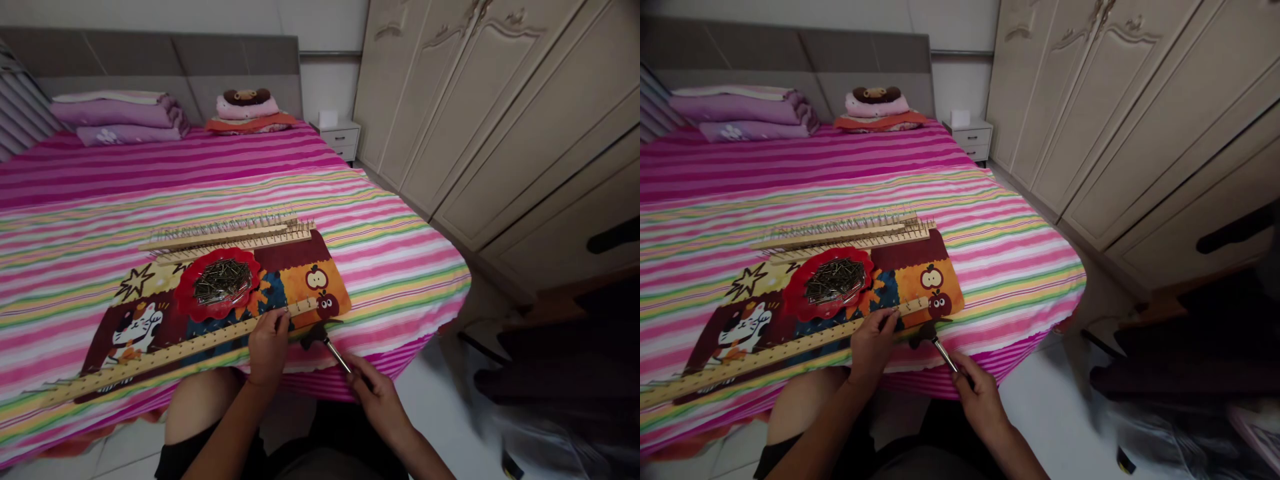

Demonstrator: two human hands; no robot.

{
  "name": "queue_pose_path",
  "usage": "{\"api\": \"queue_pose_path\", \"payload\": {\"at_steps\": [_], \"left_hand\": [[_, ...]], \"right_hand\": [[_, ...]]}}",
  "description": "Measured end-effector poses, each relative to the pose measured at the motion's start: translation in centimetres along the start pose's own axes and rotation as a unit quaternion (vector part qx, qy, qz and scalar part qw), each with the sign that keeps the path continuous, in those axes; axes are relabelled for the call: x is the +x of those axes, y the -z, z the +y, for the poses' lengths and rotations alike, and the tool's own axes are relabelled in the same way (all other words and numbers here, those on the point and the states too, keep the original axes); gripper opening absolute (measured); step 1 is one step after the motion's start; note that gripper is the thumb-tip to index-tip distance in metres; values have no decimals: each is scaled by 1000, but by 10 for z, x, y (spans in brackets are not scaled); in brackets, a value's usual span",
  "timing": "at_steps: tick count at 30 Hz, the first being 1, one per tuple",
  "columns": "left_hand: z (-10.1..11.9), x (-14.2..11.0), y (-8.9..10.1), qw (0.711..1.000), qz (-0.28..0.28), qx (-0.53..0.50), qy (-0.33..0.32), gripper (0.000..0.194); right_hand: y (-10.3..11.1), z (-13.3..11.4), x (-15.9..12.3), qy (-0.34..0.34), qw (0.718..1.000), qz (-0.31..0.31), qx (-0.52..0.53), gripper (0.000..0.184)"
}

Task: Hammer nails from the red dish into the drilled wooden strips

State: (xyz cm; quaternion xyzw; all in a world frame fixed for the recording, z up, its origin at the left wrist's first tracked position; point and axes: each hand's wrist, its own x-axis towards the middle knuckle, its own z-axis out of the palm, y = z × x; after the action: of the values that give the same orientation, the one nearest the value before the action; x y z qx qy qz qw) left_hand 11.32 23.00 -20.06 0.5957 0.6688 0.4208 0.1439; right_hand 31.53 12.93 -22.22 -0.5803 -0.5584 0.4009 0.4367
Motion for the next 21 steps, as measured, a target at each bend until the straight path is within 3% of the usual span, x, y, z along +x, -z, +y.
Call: {"api": "queue_pose_path", "payload": {"at_steps": [7, 11, 18, 21], "left_hand": [[2, -2, -4, 998, -6, 41, -42, 21], [3, -4, -4, 996, -10, 63, -57, 19], [1, -4, -6, 993, -15, 95, -75, 20], [0, -4, -7, 994, -8, 89, -70, 17]], "right_hand": [[11, -52, 17, 113, 991, -3, -72, 37], [11, -77, 35, 199, 952, -10, -234, 43], [4, -88, 40, 219, 914, -20, -342, 45], [4, -88, 39, 208, 928, -29, -307, 43]]}}
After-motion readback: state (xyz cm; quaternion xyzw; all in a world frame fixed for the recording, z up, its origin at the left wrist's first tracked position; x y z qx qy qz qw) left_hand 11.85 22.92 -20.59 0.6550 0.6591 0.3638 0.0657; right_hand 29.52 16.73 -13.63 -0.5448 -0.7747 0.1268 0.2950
